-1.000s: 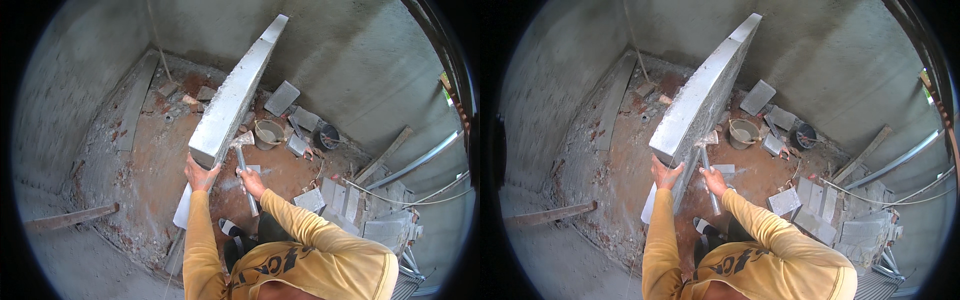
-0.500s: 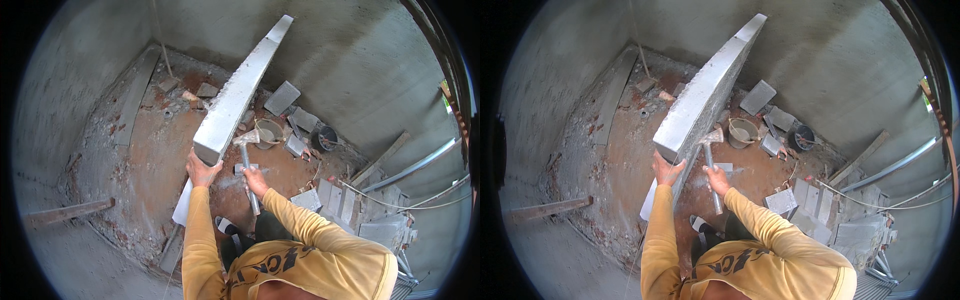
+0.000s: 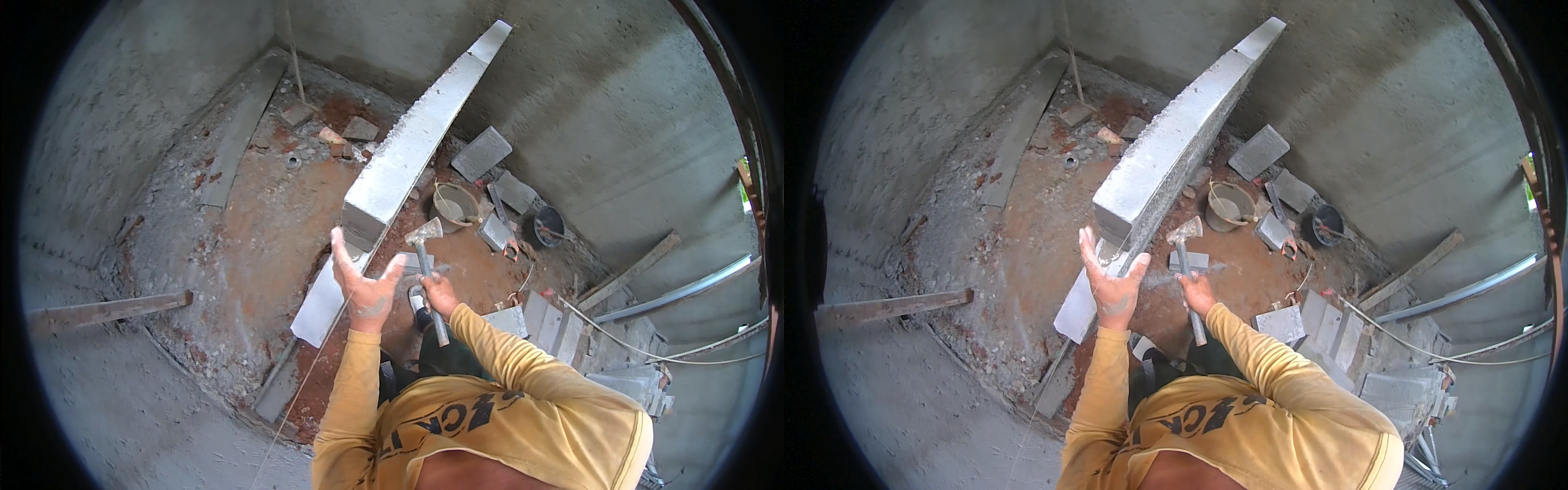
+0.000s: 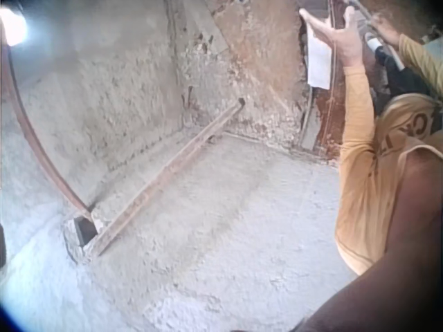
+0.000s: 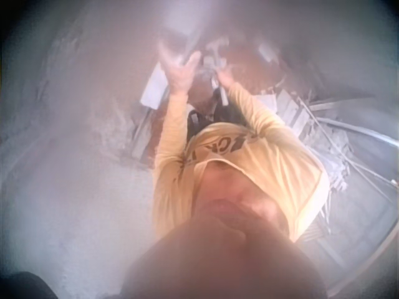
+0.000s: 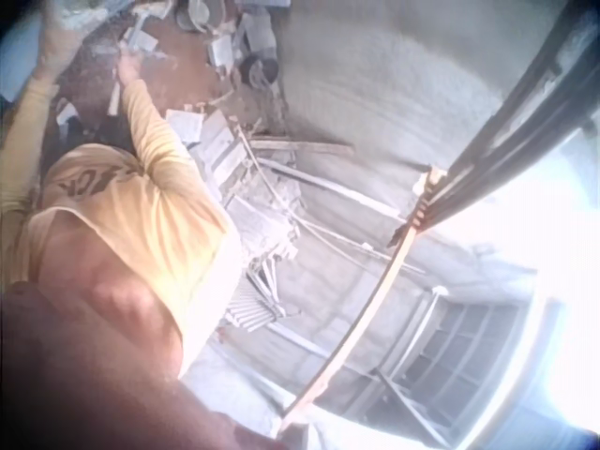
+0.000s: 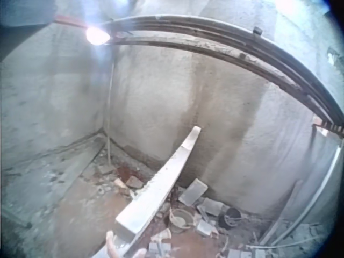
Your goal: The person scoops mortar from a bucket and spreads it along a partially built wall. They place concrete blocks onto the mortar, tap them into position with a hammer, and cut a block with a hand saw. The person continues to apply mortar and set additional blocks along the wall line.
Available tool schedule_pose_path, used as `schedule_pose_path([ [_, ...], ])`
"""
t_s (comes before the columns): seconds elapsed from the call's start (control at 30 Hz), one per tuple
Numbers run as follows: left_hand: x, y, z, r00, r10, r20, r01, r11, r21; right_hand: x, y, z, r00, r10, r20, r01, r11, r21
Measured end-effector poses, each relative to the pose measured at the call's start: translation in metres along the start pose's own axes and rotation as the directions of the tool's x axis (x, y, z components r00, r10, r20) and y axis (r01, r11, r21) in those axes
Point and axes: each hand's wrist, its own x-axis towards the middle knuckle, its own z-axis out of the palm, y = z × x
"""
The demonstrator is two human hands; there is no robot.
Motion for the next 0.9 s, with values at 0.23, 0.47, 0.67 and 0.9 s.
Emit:
schedule_pose_path([
  [0.23,-0.007,-0.028,-0.005,0.999,-0.047,0.004,0.046,0.990,0.132,0.006,0.011,0.000,0.999,0.032,0.003,-0.032,0.997,-0.068],
  [0.47,0.036,-0.047,0.000,0.981,-0.154,0.122,0.095,0.917,0.389,0.005,-0.001,-0.001,0.998,0.020,0.054,-0.017,0.998,-0.062],
  [0.67,0.055,-0.069,0.011,0.943,-0.260,0.205,0.139,0.872,0.469,0.005,-0.017,0.016,0.999,0.033,-0.036,-0.028,0.989,0.143],
  [0.9,0.051,-0.076,0.010,0.897,-0.403,0.182,0.261,0.815,0.518,-0.001,-0.028,0.031,1.000,-0.013,-0.024,0.019,0.962,0.273],
])
